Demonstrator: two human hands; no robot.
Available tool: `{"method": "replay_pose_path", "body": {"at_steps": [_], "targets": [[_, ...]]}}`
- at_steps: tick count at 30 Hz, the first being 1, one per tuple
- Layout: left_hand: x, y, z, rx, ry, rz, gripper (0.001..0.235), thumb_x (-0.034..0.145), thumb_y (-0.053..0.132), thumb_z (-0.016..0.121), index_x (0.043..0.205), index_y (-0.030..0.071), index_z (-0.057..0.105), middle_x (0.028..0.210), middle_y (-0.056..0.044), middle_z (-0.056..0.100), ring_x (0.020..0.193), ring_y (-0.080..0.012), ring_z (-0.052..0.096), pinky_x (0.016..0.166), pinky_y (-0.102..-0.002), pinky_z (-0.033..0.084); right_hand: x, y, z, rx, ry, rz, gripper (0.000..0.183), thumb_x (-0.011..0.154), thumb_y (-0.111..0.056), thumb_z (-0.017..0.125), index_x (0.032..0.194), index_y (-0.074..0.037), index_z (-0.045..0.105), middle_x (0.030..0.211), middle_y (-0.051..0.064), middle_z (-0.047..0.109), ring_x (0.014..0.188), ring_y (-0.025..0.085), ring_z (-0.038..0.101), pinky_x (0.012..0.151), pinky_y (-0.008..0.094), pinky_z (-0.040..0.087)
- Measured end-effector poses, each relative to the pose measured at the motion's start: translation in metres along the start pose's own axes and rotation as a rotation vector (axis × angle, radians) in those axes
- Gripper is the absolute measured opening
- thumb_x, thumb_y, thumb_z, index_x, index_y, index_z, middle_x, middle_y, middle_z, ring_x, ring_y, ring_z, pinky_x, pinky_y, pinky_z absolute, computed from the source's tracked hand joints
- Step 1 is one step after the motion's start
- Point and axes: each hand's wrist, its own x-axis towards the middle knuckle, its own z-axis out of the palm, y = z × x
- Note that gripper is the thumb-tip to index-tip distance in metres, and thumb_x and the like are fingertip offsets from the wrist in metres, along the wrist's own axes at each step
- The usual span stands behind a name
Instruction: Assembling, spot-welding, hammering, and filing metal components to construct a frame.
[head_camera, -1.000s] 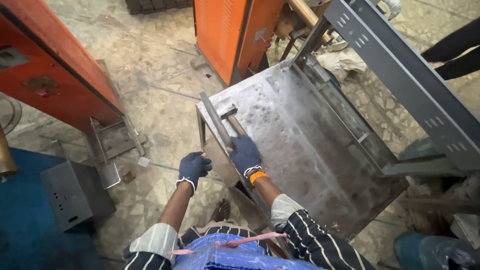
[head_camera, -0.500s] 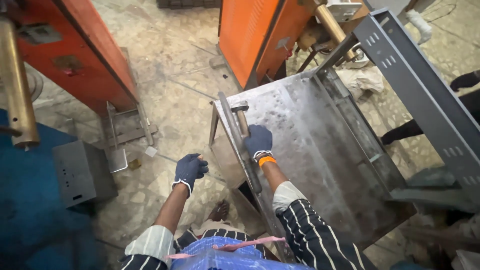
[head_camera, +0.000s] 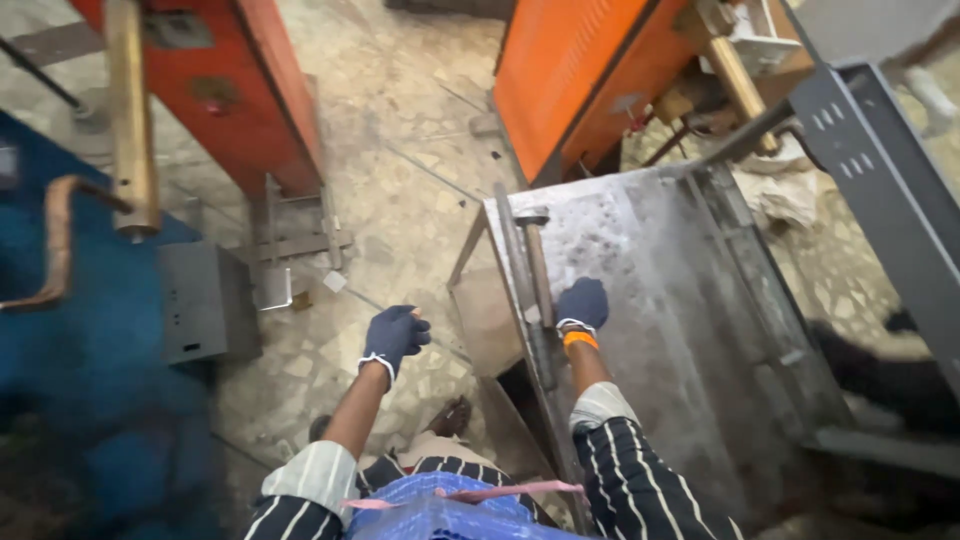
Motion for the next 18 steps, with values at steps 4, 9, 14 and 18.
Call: {"method": "replay_pose_path", "body": {"at_steps": [4, 9, 14, 18], "targets": [[-0.014, 0.016, -0.015, -0.005, 0.02, 0.013, 0.037, 0.092, 0.021, 0.065, 0.122, 0.0, 0.067, 0.091, -0.014, 0.076, 0.066, -0.0209, 0.072, 0.055, -0.034, 0.054, 0.017, -0.004, -0.024, 0.016, -0.175, 0.08, 0.017, 0.083, -0.024, 0.07, 0.088, -0.009, 0.077, 0.099, 0.018, 0.072, 0.09, 0.04, 0.072, 0.074, 0.051, 0.058], [-0.022, 0.023, -0.058, -0.01, 0.092, 0.049, 0.038, 0.093, 0.024, 0.064, 0.123, 0.002, 0.065, 0.092, -0.015, 0.077, 0.068, -0.0206, 0.073, 0.055, -0.034, 0.054, 0.042, 0.024, 0.028, 0.072, -0.325, 0.023, 0.019, 0.08, -0.021, 0.07, 0.087, -0.007, 0.08, 0.097, 0.022, 0.075, 0.092, 0.041, 0.073, 0.083, 0.05, 0.058], [-0.014, 0.02, -0.103, -0.064, 0.158, 0.083, 0.035, 0.094, 0.021, 0.063, 0.121, -0.001, 0.068, 0.092, -0.017, 0.076, 0.068, -0.0221, 0.073, 0.056, -0.034, 0.056, 0.022, -0.003, 0.012, 0.33, -0.068, 0.14, 0.023, 0.082, -0.022, 0.073, 0.096, -0.005, 0.072, 0.098, 0.022, 0.073, 0.093, 0.044, 0.069, 0.081, 0.052, 0.054], [-0.019, 0.037, -0.123, -0.208, 0.161, 0.225, 0.03, 0.097, 0.011, 0.064, 0.119, -0.009, 0.068, 0.093, -0.024, 0.076, 0.071, -0.0296, 0.076, 0.063, -0.038, 0.063, 0.005, -0.083, -0.028, 0.586, 0.164, 0.283, 0.029, 0.083, -0.017, 0.075, 0.105, -0.003, 0.064, 0.095, 0.021, 0.07, 0.086, 0.041, 0.067, 0.077, 0.05, 0.052]]}}
